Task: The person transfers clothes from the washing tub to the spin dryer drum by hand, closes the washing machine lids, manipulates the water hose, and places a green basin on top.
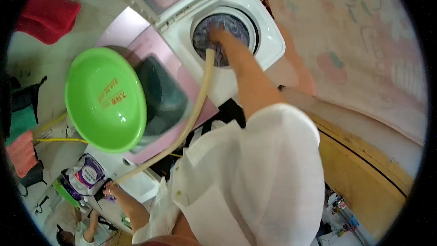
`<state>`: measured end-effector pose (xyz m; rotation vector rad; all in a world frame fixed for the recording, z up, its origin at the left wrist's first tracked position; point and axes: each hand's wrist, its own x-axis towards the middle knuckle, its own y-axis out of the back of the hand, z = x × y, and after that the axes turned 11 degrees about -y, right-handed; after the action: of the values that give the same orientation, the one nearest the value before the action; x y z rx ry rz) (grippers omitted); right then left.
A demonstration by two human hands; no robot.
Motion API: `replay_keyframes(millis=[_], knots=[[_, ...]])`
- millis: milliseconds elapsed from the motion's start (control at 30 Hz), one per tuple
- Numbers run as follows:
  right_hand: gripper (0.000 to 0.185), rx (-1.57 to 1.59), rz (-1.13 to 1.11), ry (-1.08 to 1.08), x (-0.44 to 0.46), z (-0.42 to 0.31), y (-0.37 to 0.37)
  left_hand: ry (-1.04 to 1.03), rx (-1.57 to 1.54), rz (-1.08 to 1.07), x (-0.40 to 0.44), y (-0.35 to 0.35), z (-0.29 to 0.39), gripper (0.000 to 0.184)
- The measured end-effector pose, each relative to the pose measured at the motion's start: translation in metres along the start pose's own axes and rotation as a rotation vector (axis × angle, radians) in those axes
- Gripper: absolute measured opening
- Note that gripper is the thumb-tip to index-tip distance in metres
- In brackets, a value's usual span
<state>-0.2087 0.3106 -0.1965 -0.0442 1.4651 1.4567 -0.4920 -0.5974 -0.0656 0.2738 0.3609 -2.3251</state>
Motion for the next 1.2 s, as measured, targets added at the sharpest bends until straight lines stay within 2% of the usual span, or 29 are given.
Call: replay_keyframes(millis=[33,100,133,200,300,333,367,400,433,467,500,567,600,700,767,800,867,900,967,1067,1100,1167,1200], knots=[[0.055,-0.282,0.134,0.094,0.020,0.006,-0.018,-0.006,0.014,0.006,-0.002,0.009,0.013,0.043],[0.048,0.479,-0.124,0.146,-0.030,0.041,0.066,-0.027,0.018,0.044,0.000,0.005,0.008,0.044],[0.047,0.522,0.031,0.083,-0.023,0.049,0.062,-0.038,0.027,0.066,-0.003,0.004,0.008,0.044],[0.045,0.473,0.128,-0.063,-0.029,0.056,0.033,-0.052,0.036,0.105,-0.008,-0.006,-0.002,0.044],[0.043,0.357,0.288,-0.309,-0.043,0.024,-0.031,-0.079,0.015,0.162,-0.019,-0.017,-0.002,0.043],[0.042,0.354,0.360,-0.341,-0.040,0.022,-0.037,-0.097,0.001,0.194,-0.023,-0.016,-0.006,0.042],[0.042,0.397,0.355,-0.283,-0.033,0.033,-0.036,-0.107,0.015,0.199,-0.023,-0.015,-0.001,0.042],[0.041,0.425,0.319,-0.211,-0.034,0.041,-0.031,-0.091,0.031,0.174,-0.020,-0.012,0.003,0.042],[0.041,0.572,-0.222,-0.117,-0.032,0.055,-0.001,-0.064,0.021,0.144,-0.017,-0.013,-0.003,0.041],[0.052,0.396,-0.084,-0.037,-0.027,0.053,0.003,-0.094,-0.001,0.041,-0.019,-0.008,-0.006,0.042],[0.052,0.395,-0.080,-0.038,-0.020,0.043,-0.011,-0.093,-0.005,0.042,-0.029,-0.014,-0.007,0.042],[0.056,0.779,0.443,0.324,-0.011,0.014,-0.043,-0.080,0.034,0.194,-0.053,-0.032,0.001,0.043],[0.056,0.781,0.444,0.324,-0.019,0.006,-0.041,-0.082,0.034,0.193,-0.056,-0.035,-0.001,0.043],[0.044,0.412,0.653,0.403,-0.050,-0.001,-0.019,-0.072,0.003,0.204,-0.047,-0.032,0.005,0.044],[0.048,0.587,0.064,0.282,-0.058,0.019,0.008,-0.065,-0.005,0.178,-0.045,-0.030,0.006,0.045],[0.048,0.590,0.066,0.278,-0.078,0.024,0.018,-0.061,-0.005,0.163,-0.046,-0.030,0.007,0.045],[0.046,0.043,-0.245,0.225,-0.122,0.026,0.030,-0.057,-0.008,0.124,-0.048,-0.029,0.006,0.045],[0.046,0.044,-0.239,0.224,-0.118,0.028,0.014,-0.052,-0.018,0.107,-0.049,-0.028,0.008,0.045],[0.046,0.221,-0.133,0.063,-0.082,0.028,-0.056,-0.051,-0.028,0.059,-0.048,-0.025,0.006,0.045],[0.042,0.349,-0.026,-0.007,-0.022,0.024,-0.120,0.026,-0.043,0.060,-0.027,-0.019,0.006,0.045],[0.042,0.353,-0.028,-0.008,-0.040,0.027,-0.107,0.024,-0.041,0.056,-0.022,-0.018,0.009,0.045],[0.044,0.478,-0.179,0.244,-0.095,0.050,-0.044,-0.059,0.014,0.223,-0.017,-0.025,-0.001,0.045],[0.061,0.433,-0.213,0.191,-0.102,0.055,-0.030,-0.031,-0.017,0.128,-0.033,-0.028,0.004,0.046]])
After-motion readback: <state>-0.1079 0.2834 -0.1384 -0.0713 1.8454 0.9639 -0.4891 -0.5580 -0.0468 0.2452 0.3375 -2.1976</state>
